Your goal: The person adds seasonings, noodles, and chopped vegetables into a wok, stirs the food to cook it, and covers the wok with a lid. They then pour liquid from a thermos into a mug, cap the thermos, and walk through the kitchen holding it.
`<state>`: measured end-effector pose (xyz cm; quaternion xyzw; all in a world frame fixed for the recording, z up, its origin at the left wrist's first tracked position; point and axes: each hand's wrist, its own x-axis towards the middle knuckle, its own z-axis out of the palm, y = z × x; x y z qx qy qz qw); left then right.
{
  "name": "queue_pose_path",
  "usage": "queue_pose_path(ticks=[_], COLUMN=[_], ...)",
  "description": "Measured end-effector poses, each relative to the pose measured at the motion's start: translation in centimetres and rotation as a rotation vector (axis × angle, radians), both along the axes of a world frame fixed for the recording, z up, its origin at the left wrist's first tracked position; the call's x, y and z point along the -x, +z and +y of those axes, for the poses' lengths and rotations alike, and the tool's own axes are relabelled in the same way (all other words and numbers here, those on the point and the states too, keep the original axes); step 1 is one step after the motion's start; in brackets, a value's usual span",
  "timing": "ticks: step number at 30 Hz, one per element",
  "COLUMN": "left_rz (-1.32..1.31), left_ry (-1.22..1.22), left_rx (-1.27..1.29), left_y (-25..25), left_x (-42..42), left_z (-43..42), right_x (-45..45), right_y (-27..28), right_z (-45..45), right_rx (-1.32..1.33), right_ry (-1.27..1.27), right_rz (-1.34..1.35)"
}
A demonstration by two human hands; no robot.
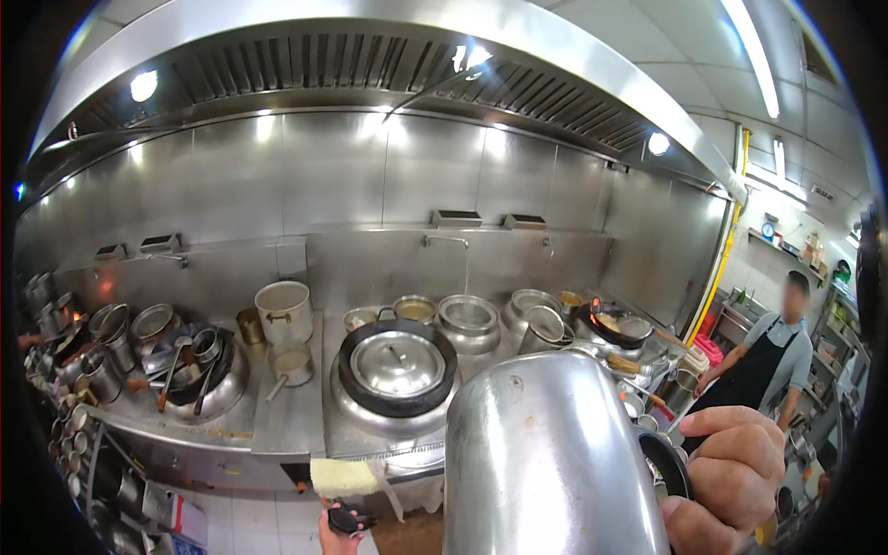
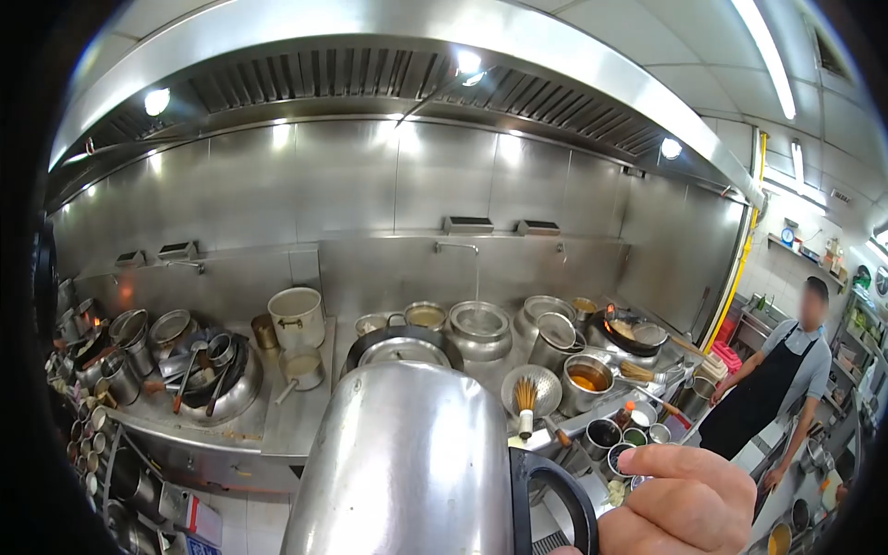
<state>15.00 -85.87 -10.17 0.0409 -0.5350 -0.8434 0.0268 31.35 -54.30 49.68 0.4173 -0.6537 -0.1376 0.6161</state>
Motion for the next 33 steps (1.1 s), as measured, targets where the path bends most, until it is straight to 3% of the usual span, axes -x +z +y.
queue_pose_path(ticks=[2, 5, 7, 10, 13, 16, 17, 21, 24, 26, 29, 31, 33], left_rz=[0.047, 0.003, -0.255, -0.209, -0.29, -0.44, -0.496, -0.659, -0.624, 0.038, -0.123, -0.826, -1.034], left_ry=[0.019, -0.023, 0.035, -0.038, 0.008, -0.026, 0.024, -0.031, -0.204, -0.184, -0.236, -0.126, 0.078], left_rx=[-0.045, 0.025, -0.379, -0.281, 0.027, -0.072, -0.056, 0.097, 0.691, 1.383, 1.565, 0.777, 0.507], left_y=[-0.6, 3.6, 4.8, 4.0, 2.6, 1.7, 2.7, -1.7, -7.0, -18.0, -22.2, -21.0, -16.3], left_x=[0.6, -0.8, -1.2, -1.6, -2.3, -3.6, -3.9, -4.5, -4.6, -5.7, -8.6, -9.6, -11.3], left_z=[0.2, 0.9, 0.8, 0.7, 0.6, 0.3, 1.2, 1.0, 0.2, -4.6, -9.4, -10.6, -8.9], right_x=[-0.5, -0.4, -0.5, -0.3, 2.3, 2.9, 2.9, 1.3, -3.7, -9.3, -19.5, -28.8, -36.3], right_y=[0.1, 0.0, -0.7, -2.6, -5.9, -11.8, -15.4, -33.8, -50.8, -60.2, -70.2, -78.0, -82.0], right_z=[-0.2, 0.4, 0.5, 0.6, 4.2, 7.0, 7.2, 9.6, 12.1, 14.0, 17.1, 19.8, 21.4], right_rx=[0.017, 0.013, -0.005, 0.249, 0.285, 0.49, 0.669, 1.196, 1.359, 1.353, 1.429, 1.304, 1.231], right_ry=[-0.02, -0.023, -0.012, -0.16, 0.006, -0.022, -0.017, -0.35, -0.766, -1.026, -1.48, -1.617, -1.682], right_rz=[-0.008, -0.073, -0.14, -0.437, -0.713, -1.236, -1.342, -1.726, -1.611, -1.528, -1.68, -1.799, -2.05])
